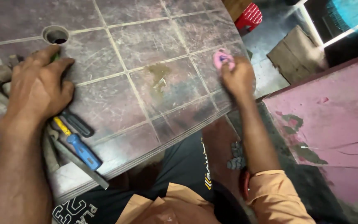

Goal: The recorder uses various hand tools including a file and cloth to clean and repair a small metal tray.

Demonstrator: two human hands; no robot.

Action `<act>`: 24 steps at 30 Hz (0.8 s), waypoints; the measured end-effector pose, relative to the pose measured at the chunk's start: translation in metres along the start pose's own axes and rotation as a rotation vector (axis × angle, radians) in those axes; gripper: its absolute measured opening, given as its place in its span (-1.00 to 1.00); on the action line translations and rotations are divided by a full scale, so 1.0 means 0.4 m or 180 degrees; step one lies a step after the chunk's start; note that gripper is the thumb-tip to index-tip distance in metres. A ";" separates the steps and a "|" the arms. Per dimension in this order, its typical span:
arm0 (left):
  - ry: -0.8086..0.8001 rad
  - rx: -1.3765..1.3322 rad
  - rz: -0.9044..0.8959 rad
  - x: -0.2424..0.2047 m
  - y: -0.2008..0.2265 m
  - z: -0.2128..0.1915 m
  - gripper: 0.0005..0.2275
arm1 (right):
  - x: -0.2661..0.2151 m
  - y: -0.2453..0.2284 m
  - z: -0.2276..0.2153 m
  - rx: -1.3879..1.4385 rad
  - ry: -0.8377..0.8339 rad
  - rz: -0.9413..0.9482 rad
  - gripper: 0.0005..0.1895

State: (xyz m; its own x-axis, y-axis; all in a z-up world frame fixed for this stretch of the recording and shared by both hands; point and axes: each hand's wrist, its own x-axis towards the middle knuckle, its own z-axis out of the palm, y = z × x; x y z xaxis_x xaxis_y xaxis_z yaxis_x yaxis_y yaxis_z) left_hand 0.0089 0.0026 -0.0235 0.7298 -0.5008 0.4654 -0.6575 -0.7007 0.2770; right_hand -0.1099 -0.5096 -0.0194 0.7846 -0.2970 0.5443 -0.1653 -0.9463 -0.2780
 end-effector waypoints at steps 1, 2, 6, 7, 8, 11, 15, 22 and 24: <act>0.0002 0.0006 0.0010 0.000 -0.001 0.002 -0.60 | -0.011 -0.040 0.019 0.0003 0.0010 0.0005 -0.69; -0.0003 0.0016 -0.0006 -0.001 -0.002 0.005 -0.61 | -0.022 -0.081 0.038 0.0075 -0.0028 -0.0170 -0.69; -0.0013 -0.0150 -0.0046 -0.001 -0.001 -0.003 -0.59 | -0.048 -0.260 0.063 0.0368 -0.0377 -0.0570 -0.71; -0.0011 -0.0145 -0.0037 -0.002 0.000 -0.003 -0.59 | -0.046 -0.274 0.047 0.0370 -0.0368 -0.0566 -0.71; -0.0011 -0.0179 -0.0050 -0.003 -0.001 -0.002 -0.57 | -0.043 -0.289 0.032 0.0956 -0.0736 -0.0376 -0.72; -0.0010 -0.0251 -0.0066 0.003 -0.001 -0.008 -0.55 | -0.026 -0.268 -0.007 0.1933 -0.1095 -0.0165 -0.72; 0.0027 -0.0301 -0.0113 -0.003 0.007 -0.011 -0.55 | -0.050 -0.196 -0.106 0.1865 -0.0961 -0.0637 -0.66; 0.0027 -0.0231 -0.0284 -0.006 0.008 -0.006 -0.54 | -0.235 -0.287 -0.143 0.1644 -0.1145 -0.1481 -0.55; -0.0035 -0.0234 -0.0325 -0.002 0.013 -0.006 -0.55 | -0.257 -0.321 -0.121 0.1212 -0.0966 -0.2005 -0.55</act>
State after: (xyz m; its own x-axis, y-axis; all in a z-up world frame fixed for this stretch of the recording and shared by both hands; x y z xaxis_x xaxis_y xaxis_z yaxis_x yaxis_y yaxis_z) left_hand 0.0045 0.0006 -0.0205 0.7955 -0.4346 0.4223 -0.5912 -0.7094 0.3837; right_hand -0.1982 -0.3636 -0.0013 0.8000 0.3791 0.4650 0.5363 -0.7994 -0.2708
